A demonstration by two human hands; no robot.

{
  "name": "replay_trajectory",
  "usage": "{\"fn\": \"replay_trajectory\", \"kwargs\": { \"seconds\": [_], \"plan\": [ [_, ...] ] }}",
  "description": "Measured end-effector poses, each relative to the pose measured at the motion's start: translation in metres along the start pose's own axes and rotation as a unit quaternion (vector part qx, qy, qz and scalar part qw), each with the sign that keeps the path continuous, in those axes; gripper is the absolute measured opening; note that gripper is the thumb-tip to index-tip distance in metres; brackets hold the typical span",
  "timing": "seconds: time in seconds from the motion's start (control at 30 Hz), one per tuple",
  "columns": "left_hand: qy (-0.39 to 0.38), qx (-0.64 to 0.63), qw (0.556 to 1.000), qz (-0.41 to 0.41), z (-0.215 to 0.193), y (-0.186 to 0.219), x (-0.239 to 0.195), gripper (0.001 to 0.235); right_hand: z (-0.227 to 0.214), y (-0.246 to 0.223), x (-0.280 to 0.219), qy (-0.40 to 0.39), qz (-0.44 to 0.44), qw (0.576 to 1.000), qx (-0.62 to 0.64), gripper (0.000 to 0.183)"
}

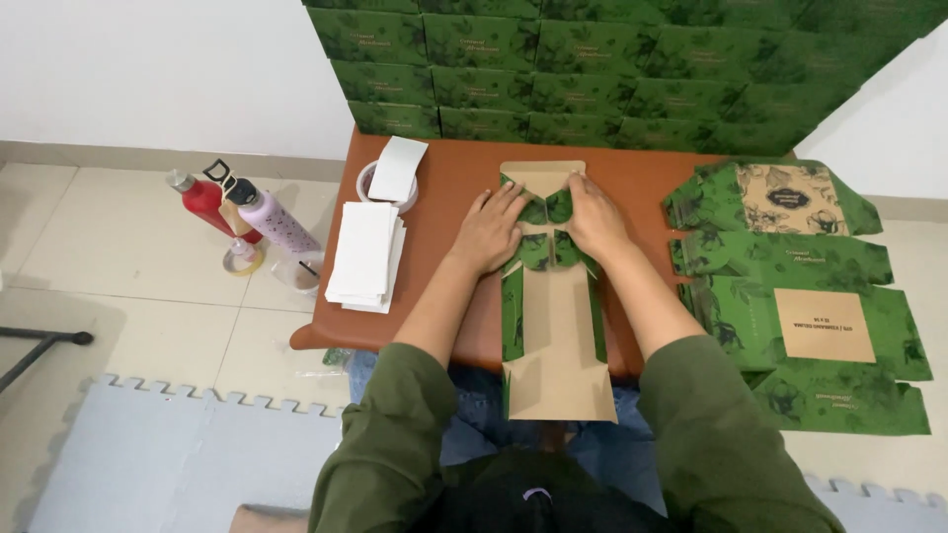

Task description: The person assembles flat cardboard boxes by folding the sides and tucking the flaps to form a rectangular container. They place a stack of white paper sheets inside the box, close the lid, and then stack the finished box with others. The process is repeated with another box.

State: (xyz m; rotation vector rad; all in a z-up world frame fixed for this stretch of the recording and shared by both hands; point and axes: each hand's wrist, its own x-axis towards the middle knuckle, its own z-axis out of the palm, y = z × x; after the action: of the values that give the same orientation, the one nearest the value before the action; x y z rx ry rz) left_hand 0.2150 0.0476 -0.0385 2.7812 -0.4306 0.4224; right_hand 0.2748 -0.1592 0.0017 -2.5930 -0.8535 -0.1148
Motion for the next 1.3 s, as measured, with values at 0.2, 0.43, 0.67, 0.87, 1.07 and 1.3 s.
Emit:
{"fn": "replay_trajectory", "kwargs": {
  "seconds": [0.2,0.43,0.67,0.87,1.07,1.3],
  "plan": [
    [-0.047,0.089,0.994,-0.052,-0.006,0.0,0.001,0.052,-0.048,0.016,0.004,-0.038,0.042,0.991,0.122,0.053],
    [0.003,0.194,0.972,-0.137,-0.007,0.005,-0.036,0.055,-0.203,-0.067,-0.104,-0.051,0.086,0.99,0.101,0.047],
    [0.069,0.266,0.932,-0.237,-0.02,0.037,-0.107,0.054,-0.187,-0.045,-0.246,-0.14,0.182,0.97,0.073,0.084],
    [0.096,0.277,0.921,-0.257,-0.049,0.074,-0.139,0.05,-0.107,-0.045,-0.268,-0.021,0.209,0.969,0.131,0.06],
    [0.156,0.092,0.98,-0.083,-0.124,0.133,-0.12,0.061,-0.076,-0.033,-0.267,0.125,0.167,0.974,0.084,0.02],
    [0.098,-0.055,0.99,0.079,-0.075,0.148,-0.102,0.01,-0.086,-0.051,-0.252,0.188,0.084,0.973,0.102,0.012]
  ]
}}
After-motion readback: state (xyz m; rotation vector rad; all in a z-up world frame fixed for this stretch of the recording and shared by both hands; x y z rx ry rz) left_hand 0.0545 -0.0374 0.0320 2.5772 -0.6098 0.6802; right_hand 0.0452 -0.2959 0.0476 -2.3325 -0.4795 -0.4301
